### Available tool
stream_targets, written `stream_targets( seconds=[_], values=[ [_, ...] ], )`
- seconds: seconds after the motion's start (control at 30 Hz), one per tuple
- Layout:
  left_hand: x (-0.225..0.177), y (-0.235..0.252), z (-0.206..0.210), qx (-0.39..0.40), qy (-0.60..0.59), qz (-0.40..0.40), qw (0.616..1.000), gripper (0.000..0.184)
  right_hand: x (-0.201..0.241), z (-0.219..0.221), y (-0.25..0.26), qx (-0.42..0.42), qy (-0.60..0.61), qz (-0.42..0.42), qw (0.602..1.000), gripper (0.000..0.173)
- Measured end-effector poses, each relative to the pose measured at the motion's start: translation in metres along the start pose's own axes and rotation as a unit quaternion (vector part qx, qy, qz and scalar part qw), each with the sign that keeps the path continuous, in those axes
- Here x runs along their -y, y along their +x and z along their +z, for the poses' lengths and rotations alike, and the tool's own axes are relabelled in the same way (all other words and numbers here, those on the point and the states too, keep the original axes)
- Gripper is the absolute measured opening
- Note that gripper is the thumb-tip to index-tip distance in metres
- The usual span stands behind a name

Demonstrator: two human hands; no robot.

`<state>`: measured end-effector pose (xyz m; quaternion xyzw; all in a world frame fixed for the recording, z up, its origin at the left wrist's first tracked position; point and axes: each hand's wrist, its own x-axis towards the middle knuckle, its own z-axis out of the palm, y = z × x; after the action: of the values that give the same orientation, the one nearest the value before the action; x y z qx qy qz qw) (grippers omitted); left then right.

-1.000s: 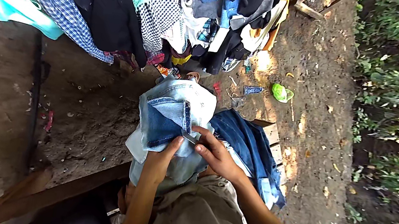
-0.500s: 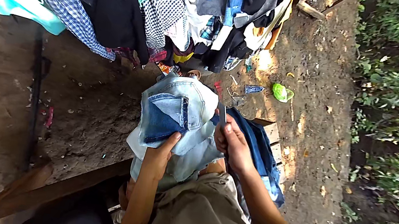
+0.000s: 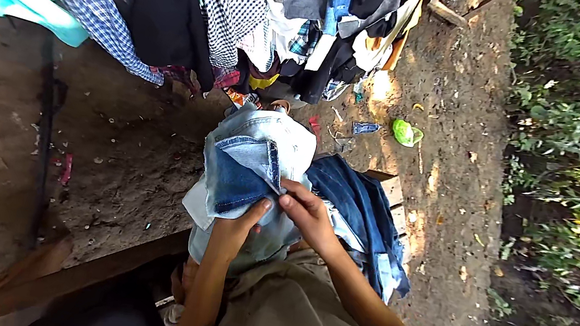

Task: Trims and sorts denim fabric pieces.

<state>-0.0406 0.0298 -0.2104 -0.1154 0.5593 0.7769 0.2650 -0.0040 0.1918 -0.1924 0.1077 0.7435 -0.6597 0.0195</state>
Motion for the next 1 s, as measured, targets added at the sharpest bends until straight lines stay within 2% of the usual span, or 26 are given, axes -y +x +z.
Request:
stream_targets(
  seconds=[0.07,0.13,0.17,0.23,0.3,0.4,0.5,0.63,0.87,1.0],
  values=[
    [0.001,0.0,-0.001,0.006,-0.005,0.003,1.0,0.017,0.006,-0.006,0.002,0.043,0.198,0.134,0.97,0.032],
    [0.001,-0.001,-0.001,0.009,-0.003,0.002,1.0,0.016,0.008,-0.018,0.002,0.097,0.267,0.211,0.935,0.03],
    [0.0,-0.001,-0.001,0.008,-0.002,0.0,1.0,0.016,0.009,-0.022,0.001,0.108,0.258,0.214,0.936,0.033],
    [-0.001,-0.002,0.0,0.001,-0.003,-0.009,1.0,0.015,0.014,-0.022,-0.006,0.102,0.163,0.157,0.969,0.042],
    [-0.001,-0.002,0.003,-0.01,-0.006,-0.013,1.0,0.015,0.014,-0.019,-0.013,0.084,0.012,0.064,0.994,0.045],
    [-0.001,-0.002,0.005,-0.019,-0.006,-0.009,1.0,0.016,0.008,-0.016,-0.024,0.057,-0.179,-0.002,0.982,0.05],
    [0.0,-0.004,0.006,-0.024,-0.004,-0.002,1.0,0.015,-0.003,-0.01,-0.028,0.011,-0.277,-0.037,0.96,0.049],
    [-0.001,-0.006,0.007,-0.02,0.002,-0.001,1.0,0.015,-0.008,-0.007,-0.027,-0.035,-0.327,-0.076,0.942,0.046],
    [0.002,-0.008,0.01,-0.017,0.029,0.019,0.999,0.014,-0.007,-0.012,-0.026,-0.002,-0.359,-0.094,0.929,0.053],
    [0.006,-0.008,0.013,-0.014,0.042,0.045,0.998,0.012,-0.014,-0.005,-0.011,-0.034,-0.306,-0.128,0.943,0.043]
  ],
)
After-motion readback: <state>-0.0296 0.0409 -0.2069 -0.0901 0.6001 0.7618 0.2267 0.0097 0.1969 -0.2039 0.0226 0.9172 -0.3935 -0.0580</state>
